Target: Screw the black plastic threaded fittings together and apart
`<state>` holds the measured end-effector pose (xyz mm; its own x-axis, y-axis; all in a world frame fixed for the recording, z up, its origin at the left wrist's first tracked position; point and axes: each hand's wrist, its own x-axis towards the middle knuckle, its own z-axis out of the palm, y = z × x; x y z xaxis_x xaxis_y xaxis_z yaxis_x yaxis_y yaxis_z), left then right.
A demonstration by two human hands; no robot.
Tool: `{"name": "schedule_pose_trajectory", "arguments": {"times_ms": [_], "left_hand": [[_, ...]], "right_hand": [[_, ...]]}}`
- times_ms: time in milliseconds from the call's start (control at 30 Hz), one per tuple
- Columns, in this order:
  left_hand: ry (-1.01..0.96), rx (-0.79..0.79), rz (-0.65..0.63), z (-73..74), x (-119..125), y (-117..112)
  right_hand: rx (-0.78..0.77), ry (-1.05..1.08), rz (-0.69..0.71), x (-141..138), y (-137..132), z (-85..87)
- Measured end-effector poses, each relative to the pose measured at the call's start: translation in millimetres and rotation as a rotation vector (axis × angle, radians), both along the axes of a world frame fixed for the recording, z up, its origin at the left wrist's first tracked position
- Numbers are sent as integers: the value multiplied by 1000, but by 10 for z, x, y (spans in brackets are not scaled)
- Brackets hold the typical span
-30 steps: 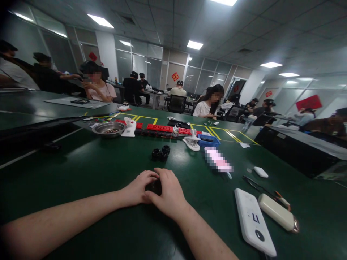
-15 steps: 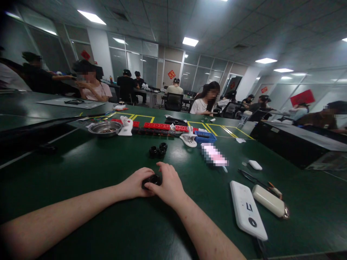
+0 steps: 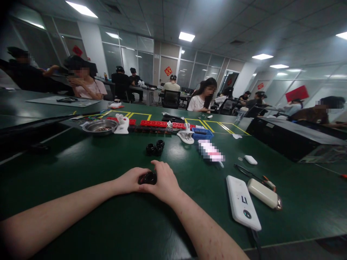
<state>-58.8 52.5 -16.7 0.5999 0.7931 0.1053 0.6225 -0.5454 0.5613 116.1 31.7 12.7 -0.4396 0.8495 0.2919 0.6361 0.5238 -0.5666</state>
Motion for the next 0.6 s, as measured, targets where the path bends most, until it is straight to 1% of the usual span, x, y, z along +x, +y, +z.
{"name": "schedule_pose_trajectory", "arguments": {"times_ms": [67,100,200,267,300,433,467,533,600], "left_hand": [[-6,-6,3,-1,1,-4],[-10,-12,2,-3,1,-5],[-18,-42,-6,-9,-4,-7],[-14,-44,-5,-10,-5,-5],[-10,-38,-4,-8,-4,-3],[9,-23,4,2,2,1],[8,-27,8,3,3,1],[3,-40,18,5,3,-2],[3,-53,23,7,-1,-5]], "right_hand": [[-7,7,-9,-11,8,-19],[-19,27,11,-11,8,-21],[-64,97,138,5,-5,1],[-80,110,179,10,-14,12],[-75,103,160,6,-14,10],[-18,43,-6,-33,7,-35],[-22,43,-16,-38,14,-43],[-71,74,47,-34,22,-44],[-128,119,167,-11,21,-23]]}}
